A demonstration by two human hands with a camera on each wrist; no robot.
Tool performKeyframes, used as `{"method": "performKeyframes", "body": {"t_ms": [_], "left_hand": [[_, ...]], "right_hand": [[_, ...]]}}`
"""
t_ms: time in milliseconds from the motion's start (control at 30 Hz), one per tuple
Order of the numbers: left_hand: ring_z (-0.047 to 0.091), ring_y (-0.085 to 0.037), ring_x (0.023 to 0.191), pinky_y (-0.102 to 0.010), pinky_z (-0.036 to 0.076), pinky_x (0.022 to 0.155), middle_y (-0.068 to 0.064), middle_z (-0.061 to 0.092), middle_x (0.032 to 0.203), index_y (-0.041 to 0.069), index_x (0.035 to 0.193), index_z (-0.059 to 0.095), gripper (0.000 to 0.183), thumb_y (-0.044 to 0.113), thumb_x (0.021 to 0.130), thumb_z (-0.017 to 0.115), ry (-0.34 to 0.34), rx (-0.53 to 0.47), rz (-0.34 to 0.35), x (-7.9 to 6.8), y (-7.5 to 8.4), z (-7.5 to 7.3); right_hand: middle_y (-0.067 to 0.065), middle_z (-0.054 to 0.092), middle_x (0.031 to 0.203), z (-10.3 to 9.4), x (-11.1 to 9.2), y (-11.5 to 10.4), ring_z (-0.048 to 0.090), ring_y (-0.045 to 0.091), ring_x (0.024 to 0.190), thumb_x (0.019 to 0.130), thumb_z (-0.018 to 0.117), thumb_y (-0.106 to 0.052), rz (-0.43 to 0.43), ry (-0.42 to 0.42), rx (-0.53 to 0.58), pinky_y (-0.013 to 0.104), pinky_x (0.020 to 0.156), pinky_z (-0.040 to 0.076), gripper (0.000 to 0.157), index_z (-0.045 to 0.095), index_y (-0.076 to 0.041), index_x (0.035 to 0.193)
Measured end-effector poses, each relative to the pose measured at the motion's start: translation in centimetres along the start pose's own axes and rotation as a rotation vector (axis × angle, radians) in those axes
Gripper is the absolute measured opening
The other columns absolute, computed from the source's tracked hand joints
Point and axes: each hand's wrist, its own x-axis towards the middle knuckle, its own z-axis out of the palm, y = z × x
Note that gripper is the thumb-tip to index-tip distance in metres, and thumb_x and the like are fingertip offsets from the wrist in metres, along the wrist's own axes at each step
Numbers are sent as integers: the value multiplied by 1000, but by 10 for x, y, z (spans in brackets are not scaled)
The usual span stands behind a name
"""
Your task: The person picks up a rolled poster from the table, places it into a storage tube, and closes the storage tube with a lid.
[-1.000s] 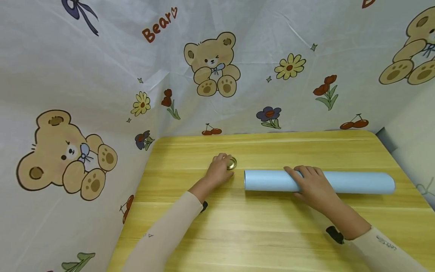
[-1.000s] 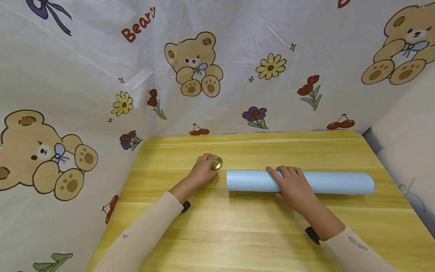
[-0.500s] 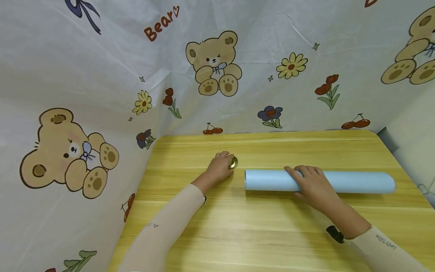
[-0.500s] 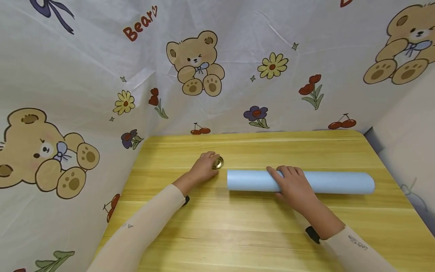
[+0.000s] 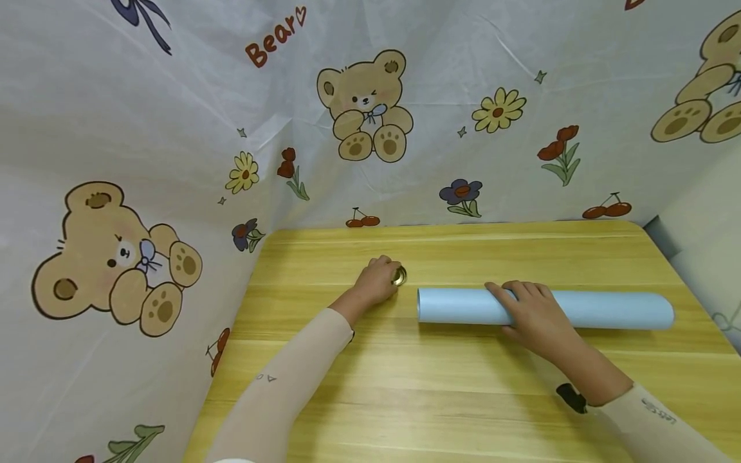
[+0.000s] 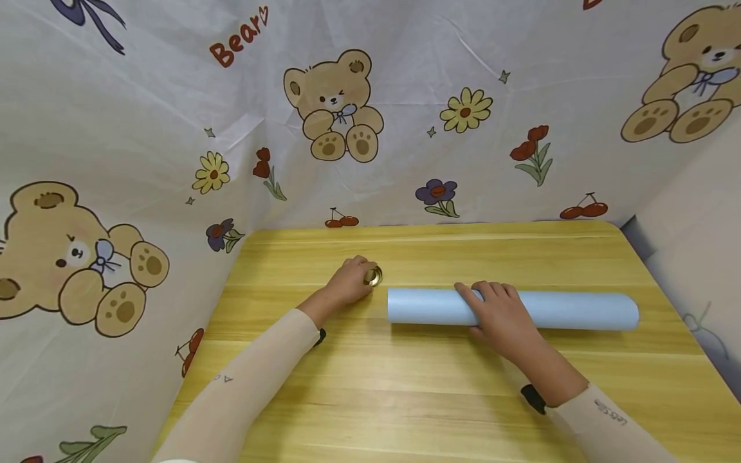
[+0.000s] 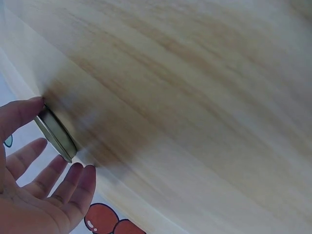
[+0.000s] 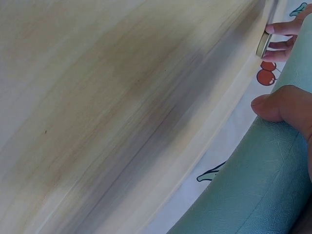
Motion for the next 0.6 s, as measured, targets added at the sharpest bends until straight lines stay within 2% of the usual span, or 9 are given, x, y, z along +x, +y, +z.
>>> {"method": "performKeyframes", "body": {"t_ms": [167, 367, 600], "left_hand": [[48, -29, 132, -43, 49, 106, -9, 50, 145, 12, 152, 45, 65, 18, 93, 71, 5, -27, -11, 3, -1, 1], [50, -29, 132, -42, 49, 106, -10, 50, 146, 14, 152, 46, 65, 23, 92, 72, 44, -85, -2, 4, -5, 3], [51, -30, 133, -44, 48, 108, -11, 51, 145, 16, 151, 46, 66, 26, 93, 74, 90, -143, 10, 1, -3, -3]], "right_hand": [[18, 61, 122, -1, 1, 0, 57, 40, 113, 62, 97, -27, 0, 0, 4, 62, 96, 43, 96, 50, -12, 145], [17, 61, 122, -2, 3, 0, 58, 40, 113, 62, 97, -26, -3, 17, 5, 61, 96, 44, 96, 51, -12, 145], [17, 61, 121, -4, 6, -1, 57, 41, 113, 63, 97, -26, -2, 11, 8, 62, 96, 44, 95, 51, -12, 144]]}}
